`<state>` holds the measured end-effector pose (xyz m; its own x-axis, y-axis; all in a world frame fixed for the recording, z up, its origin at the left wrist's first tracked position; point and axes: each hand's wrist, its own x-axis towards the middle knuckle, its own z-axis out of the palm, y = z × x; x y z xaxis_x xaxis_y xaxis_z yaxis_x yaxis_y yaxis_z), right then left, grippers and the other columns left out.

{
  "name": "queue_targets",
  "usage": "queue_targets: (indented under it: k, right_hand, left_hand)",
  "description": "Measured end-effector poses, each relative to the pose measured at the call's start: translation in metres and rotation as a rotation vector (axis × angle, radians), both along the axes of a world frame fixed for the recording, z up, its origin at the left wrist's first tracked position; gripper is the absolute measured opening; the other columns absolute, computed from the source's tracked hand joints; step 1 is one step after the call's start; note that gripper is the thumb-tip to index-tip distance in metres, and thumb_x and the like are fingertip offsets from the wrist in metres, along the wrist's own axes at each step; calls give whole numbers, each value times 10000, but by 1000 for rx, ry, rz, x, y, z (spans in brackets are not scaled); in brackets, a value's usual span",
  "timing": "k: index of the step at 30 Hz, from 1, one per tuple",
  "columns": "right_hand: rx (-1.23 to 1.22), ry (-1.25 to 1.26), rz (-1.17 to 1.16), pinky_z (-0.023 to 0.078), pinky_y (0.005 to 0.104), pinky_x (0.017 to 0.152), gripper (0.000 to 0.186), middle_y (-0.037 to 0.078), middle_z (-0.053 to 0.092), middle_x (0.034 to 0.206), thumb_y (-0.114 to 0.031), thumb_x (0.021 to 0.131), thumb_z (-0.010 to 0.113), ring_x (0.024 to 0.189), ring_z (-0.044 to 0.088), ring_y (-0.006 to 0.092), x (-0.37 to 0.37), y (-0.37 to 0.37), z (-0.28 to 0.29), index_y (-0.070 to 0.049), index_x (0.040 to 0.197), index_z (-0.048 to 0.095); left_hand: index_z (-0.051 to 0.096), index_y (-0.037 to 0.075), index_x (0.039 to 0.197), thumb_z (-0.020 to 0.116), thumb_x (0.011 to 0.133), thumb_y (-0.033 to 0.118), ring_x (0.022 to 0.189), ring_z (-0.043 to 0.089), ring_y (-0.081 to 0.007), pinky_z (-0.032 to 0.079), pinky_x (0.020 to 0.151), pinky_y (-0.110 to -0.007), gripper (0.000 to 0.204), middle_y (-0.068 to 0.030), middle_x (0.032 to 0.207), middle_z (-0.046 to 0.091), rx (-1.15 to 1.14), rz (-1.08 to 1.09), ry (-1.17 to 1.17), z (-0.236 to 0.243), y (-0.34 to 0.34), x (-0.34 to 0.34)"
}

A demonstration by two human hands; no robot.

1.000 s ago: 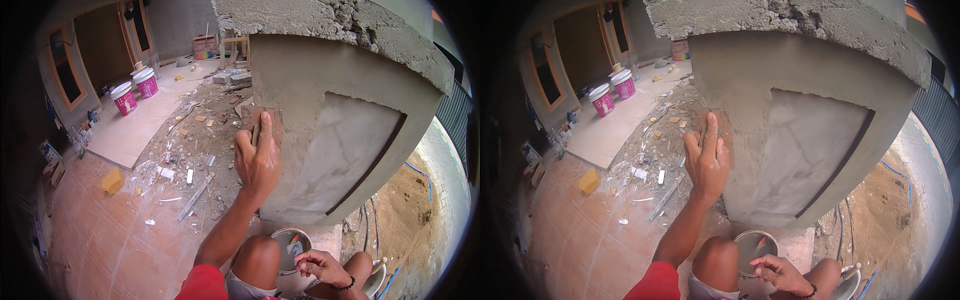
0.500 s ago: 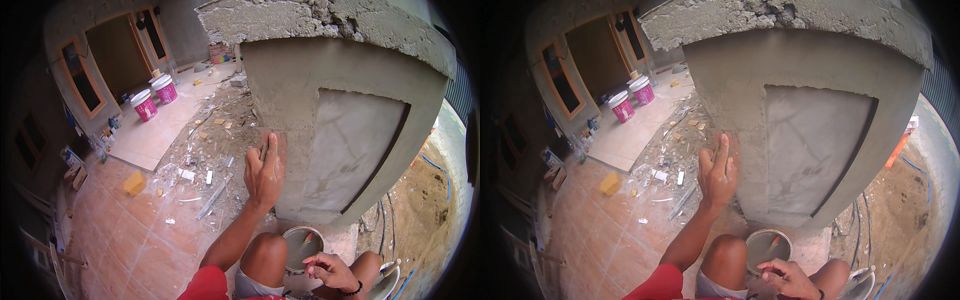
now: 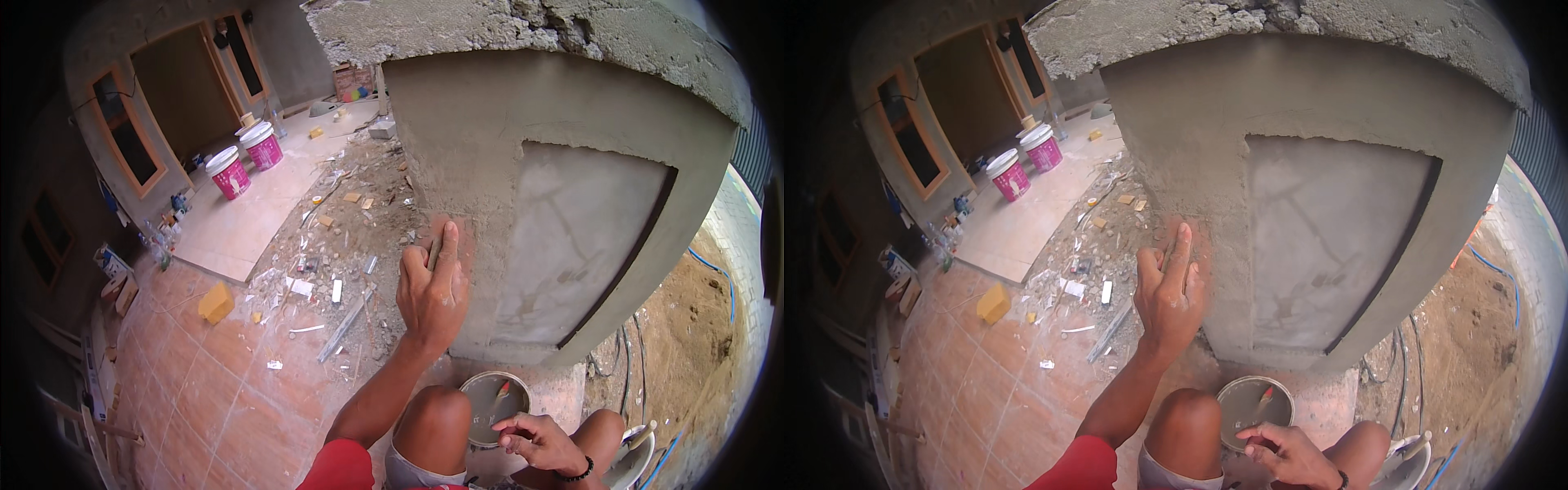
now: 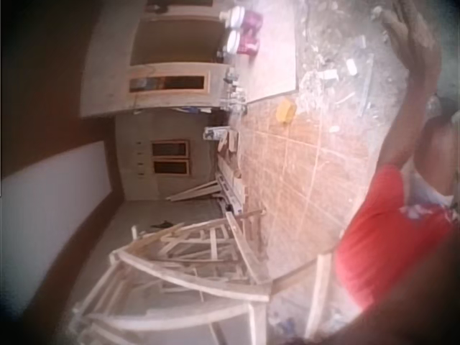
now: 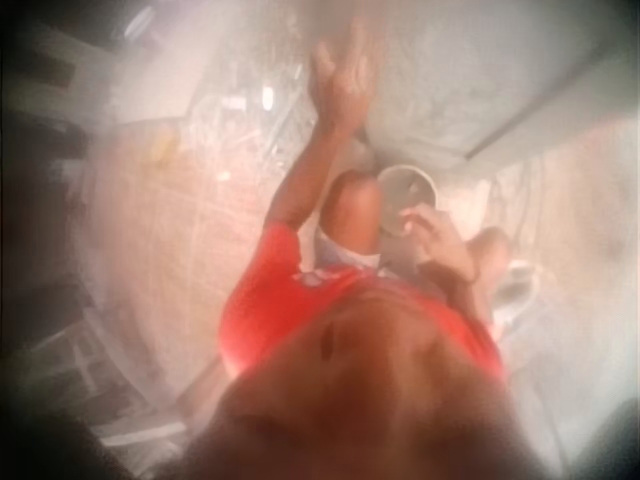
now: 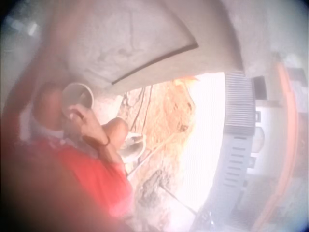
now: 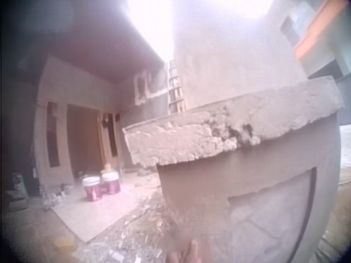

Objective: The person applies and smooths plaster onto a concrete pillar using a trowel and a bucket of plaster. They repeatedly scoop material and spread it evenly across the surface.

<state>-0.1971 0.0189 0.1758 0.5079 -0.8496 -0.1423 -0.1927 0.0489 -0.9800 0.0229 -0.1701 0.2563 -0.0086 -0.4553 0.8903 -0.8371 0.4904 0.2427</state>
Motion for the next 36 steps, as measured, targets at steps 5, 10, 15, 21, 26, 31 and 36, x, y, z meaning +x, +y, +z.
queue_targets:
  k: [5, 10, 15, 21, 26, 31, 36]
  right_hand:
    - [-14, 38, 8, 517, 277, 717, 252, 53, 695, 886, -107, 966, 638, 770, 620, 109, -2, 0, 6, -16, 1201, 651]
    - [-29, 66, -9, 514, 279, 725, 266, 68, 704, 891, -162, 963, 658, 788, 634, 118, -1, 0, 17, -19, 1188, 660]
    - [-126, 59, 13, 528, 309, 723, 254, 96, 719, 877, -160, 946, 668, 783, 674, 170, -2, 6, 10, -30, 1164, 678]
    - [-149, 111, 25, 538, 340, 754, 282, 129, 706, 903, -181, 949, 643, 818, 693, 243, -3, 8, 24, -44, 1195, 659]
    - [-131, 131, 67, 543, 362, 770, 291, 142, 702, 931, -200, 963, 621, 838, 696, 272, -5, 7, 24, -45, 1208, 645]
    - [-150, 126, 93, 546, 377, 747, 277, 136, 702, 917, -196, 962, 615, 819, 695, 289, -4, 10, 24, -29, 1180, 648]
    - [-175, 133, 68, 546, 381, 729, 268, 142, 698, 908, -189, 958, 615, 806, 699, 298, -5, 8, 28, -37, 1176, 652]
  left_hand:
    - [538, 110, 1440, 704, 780, -5, 780, 514, -255, 484, 697, -377, 690, -135, 937, 444, -127, 38, 54, 110, -2, -14]
    - [552, 98, 1418, 697, 794, 18, 832, 562, -295, 509, 721, -392, 646, -160, 963, 475, -85, 92, -75, 60, -15, -24]
    - [541, 100, 1430, 685, 811, 10, 822, 551, -293, 501, 728, -403, 643, -156, 980, 473, 7, 23, -25, 23, 4, -10]
    - [542, 99, 1429, 695, 797, -4, 806, 546, -290, 495, 728, -389, 658, -149, 969, 475, -102, 141, -49, 122, -13, -34]
    - [533, 86, 1434, 676, 805, -26, 786, 538, -279, 489, 723, -388, 654, -139, 963, 471, 17, 31, -90, 18, 2, -21]
    - [533, 97, 1439, 679, 801, -33, 799, 535, -277, 486, 733, -397, 668, -142, 959, 467, -93, 83, 0, 97, -1, -25]
    - [536, 98, 1438, 659, 816, -33, 810, 535, -263, 481, 739, -395, 648, -132, 942, 449, -95, 125, -80, 88, -13, -33]
